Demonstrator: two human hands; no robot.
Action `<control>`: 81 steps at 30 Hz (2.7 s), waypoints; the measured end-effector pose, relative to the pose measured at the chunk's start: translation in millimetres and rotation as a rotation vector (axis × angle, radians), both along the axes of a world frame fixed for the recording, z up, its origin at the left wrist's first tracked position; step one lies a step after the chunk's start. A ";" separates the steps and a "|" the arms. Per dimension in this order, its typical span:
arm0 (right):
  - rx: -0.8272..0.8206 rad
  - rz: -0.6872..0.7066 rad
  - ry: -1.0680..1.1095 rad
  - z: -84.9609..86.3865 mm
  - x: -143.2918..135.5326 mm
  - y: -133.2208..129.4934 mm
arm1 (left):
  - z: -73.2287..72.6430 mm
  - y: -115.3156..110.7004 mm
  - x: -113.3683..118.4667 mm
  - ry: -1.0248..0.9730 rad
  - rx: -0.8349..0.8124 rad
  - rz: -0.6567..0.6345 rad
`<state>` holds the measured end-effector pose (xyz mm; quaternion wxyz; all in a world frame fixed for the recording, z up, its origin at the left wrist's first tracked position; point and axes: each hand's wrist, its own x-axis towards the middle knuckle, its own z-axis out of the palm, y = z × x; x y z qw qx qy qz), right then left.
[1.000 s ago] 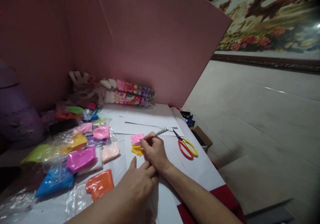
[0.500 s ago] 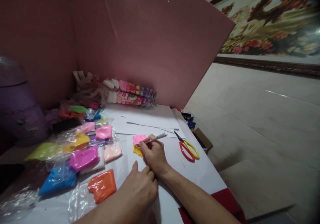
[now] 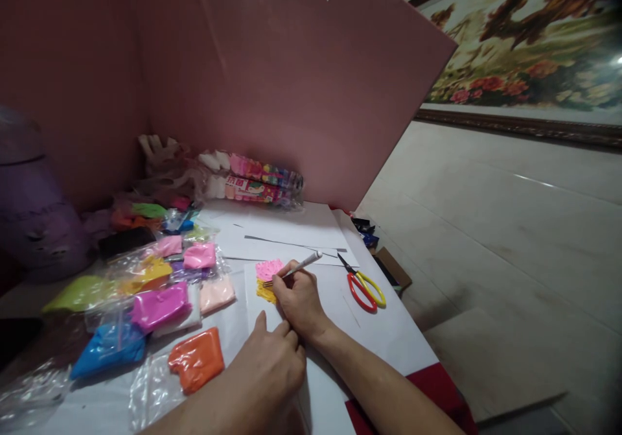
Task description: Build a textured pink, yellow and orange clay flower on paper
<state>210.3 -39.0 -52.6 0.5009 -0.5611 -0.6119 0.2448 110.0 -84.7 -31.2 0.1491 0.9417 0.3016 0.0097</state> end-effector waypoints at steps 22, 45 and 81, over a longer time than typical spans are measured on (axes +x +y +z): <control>0.000 0.032 0.057 0.0 18.4 3.5 | -7.1 -1.5 -2.9 0.001 0.055 -0.009; -0.280 0.387 0.128 51.9 38.9 20.5 | -3.1 -1.6 -5.1 0.015 0.039 -0.050; -0.153 0.432 -0.247 38.9 4.1 34.4 | -2.2 -1.6 -4.7 -0.012 0.072 -0.030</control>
